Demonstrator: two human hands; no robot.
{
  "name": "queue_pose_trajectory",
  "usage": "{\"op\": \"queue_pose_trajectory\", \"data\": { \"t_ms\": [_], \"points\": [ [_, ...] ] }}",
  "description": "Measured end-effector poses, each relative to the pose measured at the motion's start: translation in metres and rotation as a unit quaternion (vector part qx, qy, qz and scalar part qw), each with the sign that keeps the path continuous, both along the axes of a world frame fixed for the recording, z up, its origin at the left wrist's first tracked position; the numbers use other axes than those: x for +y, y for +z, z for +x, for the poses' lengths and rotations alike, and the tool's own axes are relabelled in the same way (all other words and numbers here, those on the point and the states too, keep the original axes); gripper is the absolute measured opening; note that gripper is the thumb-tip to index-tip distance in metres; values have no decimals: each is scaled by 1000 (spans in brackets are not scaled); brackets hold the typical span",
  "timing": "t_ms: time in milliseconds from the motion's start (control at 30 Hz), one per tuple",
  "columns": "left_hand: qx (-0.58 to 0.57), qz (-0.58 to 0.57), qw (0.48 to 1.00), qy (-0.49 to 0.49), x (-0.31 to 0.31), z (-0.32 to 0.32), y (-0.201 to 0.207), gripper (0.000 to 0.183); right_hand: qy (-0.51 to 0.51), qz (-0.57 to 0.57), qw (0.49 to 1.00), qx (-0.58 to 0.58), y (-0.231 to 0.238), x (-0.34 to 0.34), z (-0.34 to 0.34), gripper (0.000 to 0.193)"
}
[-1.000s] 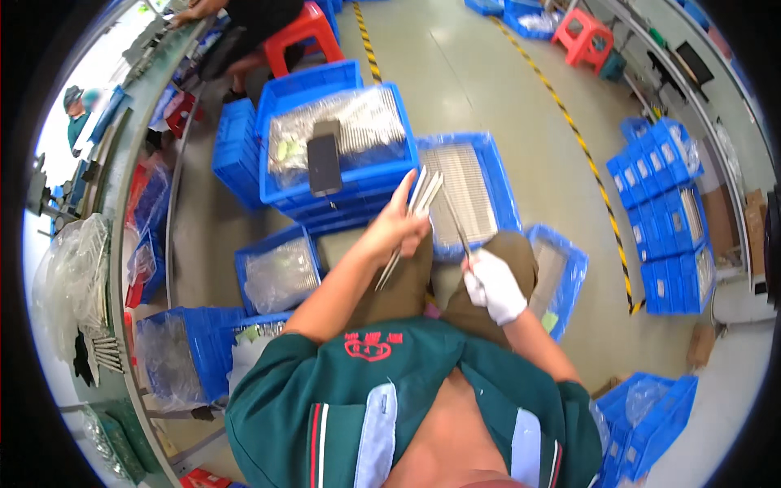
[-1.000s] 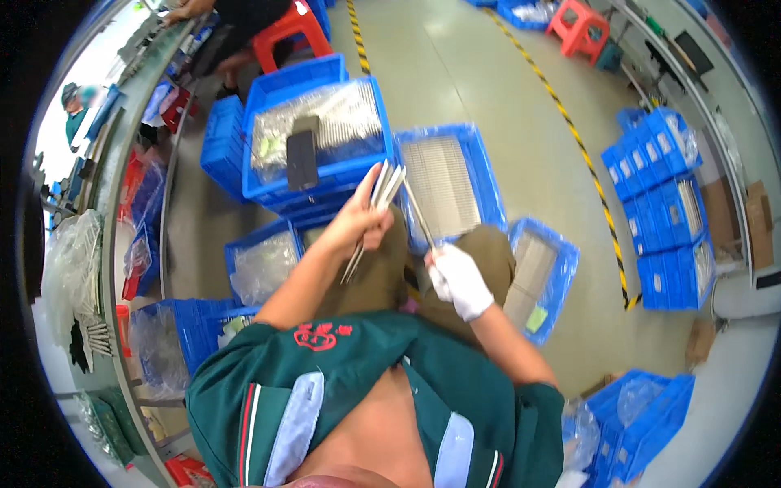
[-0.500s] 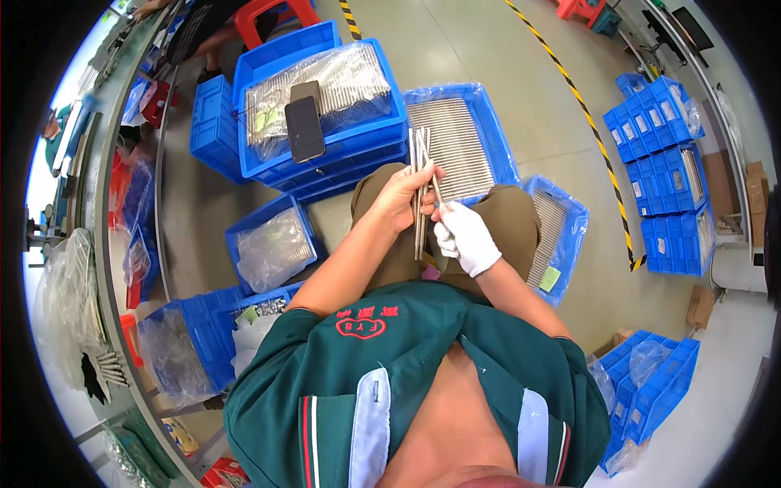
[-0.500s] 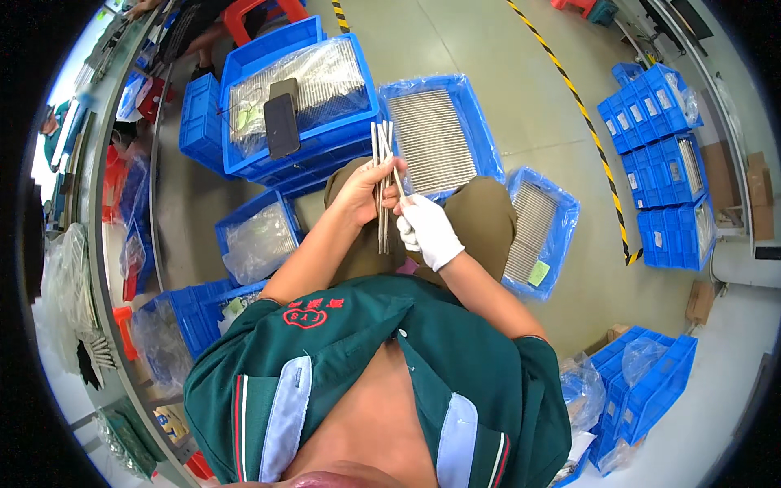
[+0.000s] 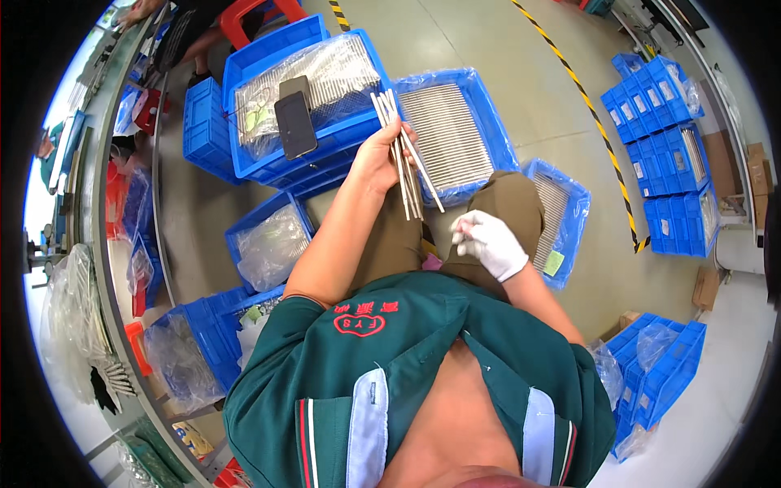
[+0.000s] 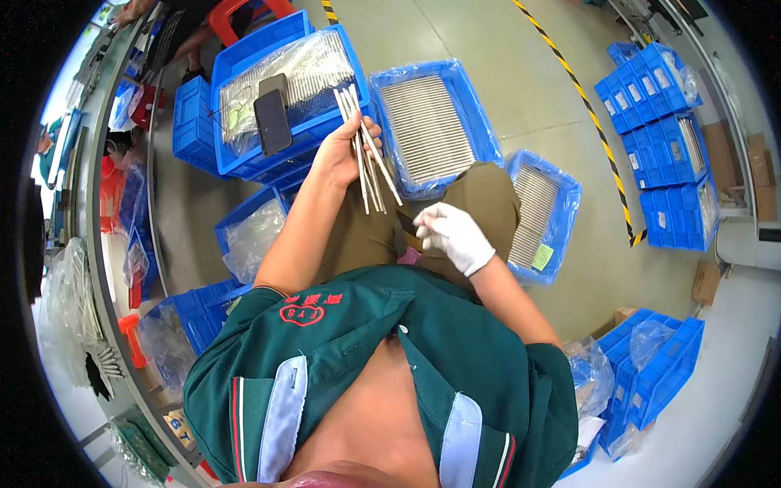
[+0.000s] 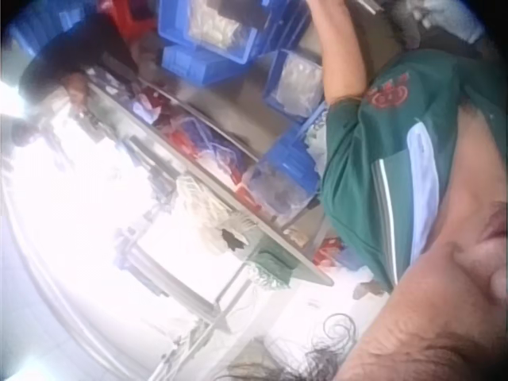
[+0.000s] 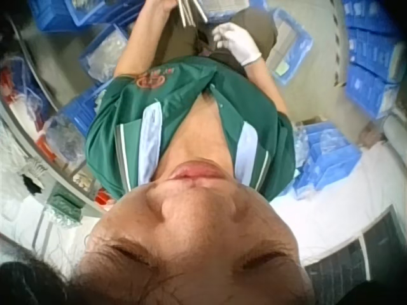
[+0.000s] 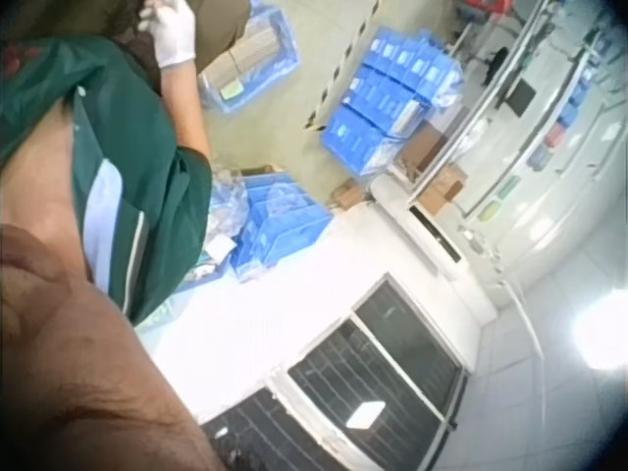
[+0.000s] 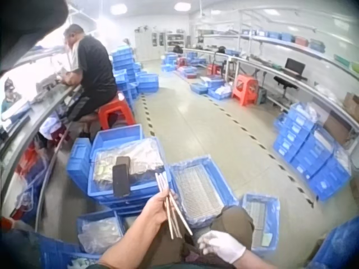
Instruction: The person sits on the floor and repeatedly picks up bundles of long, thin metal rods from a blue plastic crate. They separate the rods, hold them in their hands, and then place them back into the crate. This process is repeated continuously throughout the video.
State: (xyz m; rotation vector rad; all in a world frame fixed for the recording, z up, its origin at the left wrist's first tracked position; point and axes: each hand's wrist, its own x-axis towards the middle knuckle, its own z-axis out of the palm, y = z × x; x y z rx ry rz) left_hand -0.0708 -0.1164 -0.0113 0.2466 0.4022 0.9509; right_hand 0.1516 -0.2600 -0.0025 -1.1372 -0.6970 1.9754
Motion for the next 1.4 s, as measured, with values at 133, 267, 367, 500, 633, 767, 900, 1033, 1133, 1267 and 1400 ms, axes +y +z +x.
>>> {"op": "queue_pose_trajectory", "data": {
  "t_ms": [133,267,367,500,633,767,900,1033,1133,1267,1400],
  "points": [
    [-12,-7,1000,-19,-4,20,-12,28,-9,-10,999,50,10,23,12,16],
    [-14,-59,998,0,-14,37,-15,31,-38,-8,998,54,15,40,18,15],
    [-25,-82,996,-13,-13,42,-26,28,-15,-2,1000,0,12,57,28,18],
    [14,-101,995,15,-10,56,-30,23,95,242,919,-297,-11,70,12,36],
    [38,-97,994,41,-11,71,-31,18,268,185,872,-365,-16,85,0,47],
    [24,-86,996,6,-26,87,-46,22,273,113,894,-335,-59,89,5,33],
    [104,-137,985,-15,-25,100,-35,21,244,6,932,-267,-43,91,12,28],
    [154,-81,983,-58,14,112,-17,17,204,106,947,-224,-38,118,31,34],
    [301,87,945,-92,60,120,-11,14,165,173,913,-331,-20,154,55,42],
    [412,84,907,18,87,120,-15,12,158,201,775,-578,-38,211,106,52],
    [368,99,924,11,80,111,-11,5,295,222,574,-731,-50,235,127,35]
  ]
}}
